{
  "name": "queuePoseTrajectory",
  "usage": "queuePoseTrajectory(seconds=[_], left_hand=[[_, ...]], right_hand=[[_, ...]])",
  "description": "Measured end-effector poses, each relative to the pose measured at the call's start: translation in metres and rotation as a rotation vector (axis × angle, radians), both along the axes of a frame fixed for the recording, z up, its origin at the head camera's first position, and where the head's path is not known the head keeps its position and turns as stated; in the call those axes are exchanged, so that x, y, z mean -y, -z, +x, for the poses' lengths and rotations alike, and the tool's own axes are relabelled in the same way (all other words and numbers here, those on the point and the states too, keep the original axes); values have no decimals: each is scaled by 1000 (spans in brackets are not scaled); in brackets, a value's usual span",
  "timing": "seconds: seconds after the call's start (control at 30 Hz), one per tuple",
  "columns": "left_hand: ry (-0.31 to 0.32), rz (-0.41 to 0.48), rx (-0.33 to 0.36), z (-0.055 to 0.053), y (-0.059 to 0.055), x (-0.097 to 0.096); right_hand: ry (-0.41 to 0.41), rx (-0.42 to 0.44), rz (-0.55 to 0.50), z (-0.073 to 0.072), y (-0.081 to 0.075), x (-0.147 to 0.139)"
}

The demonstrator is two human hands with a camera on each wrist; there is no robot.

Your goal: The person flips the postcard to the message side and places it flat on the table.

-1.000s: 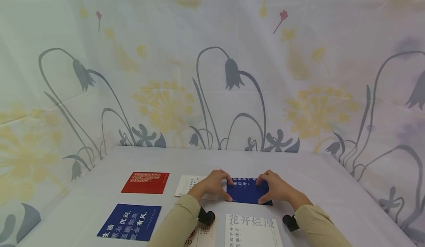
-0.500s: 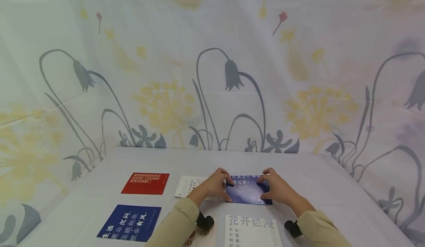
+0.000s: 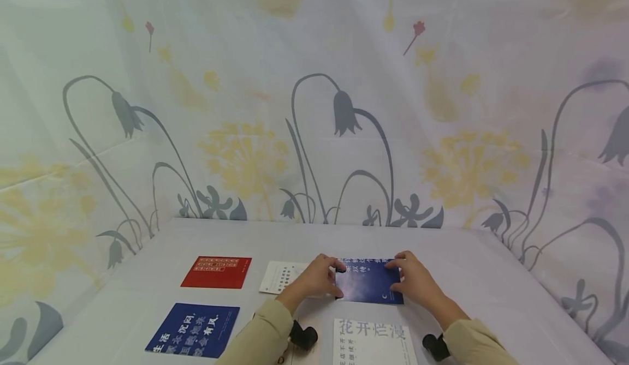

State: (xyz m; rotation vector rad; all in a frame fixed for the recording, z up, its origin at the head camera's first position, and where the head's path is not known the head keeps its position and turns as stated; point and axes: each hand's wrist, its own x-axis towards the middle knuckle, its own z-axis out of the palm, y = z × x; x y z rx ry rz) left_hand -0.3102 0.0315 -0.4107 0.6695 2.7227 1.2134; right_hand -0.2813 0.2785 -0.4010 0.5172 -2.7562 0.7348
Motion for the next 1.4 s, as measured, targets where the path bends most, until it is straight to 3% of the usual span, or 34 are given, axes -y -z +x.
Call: queuePoseTrajectory(seconds=[0.27,0.43,0.7,0.9,1.03,1.27,1.4], left_hand=[[-35,65,-57,-3,3,-4],[-50,148,-39,-6,5,-3],[-96,376,34,-4,7,-2],[-181,510,2,-5,7,-5],[-229,600,32,-8,10,-7],[-237,657,47,-6,6,-6],[-228,641,31,-5,5,-4]], right_hand=[[77,11,-47,2,-1,-4],[77,18,-80,1,-4,-4],[86,-55,-164,4,-7,-2],[119,-48,-218,4,-11,-2],[153,-22,-247,4,-13,-1],[202,-46,-295,7,-16,-2],[204,-44,-326,7,-17,-3]])
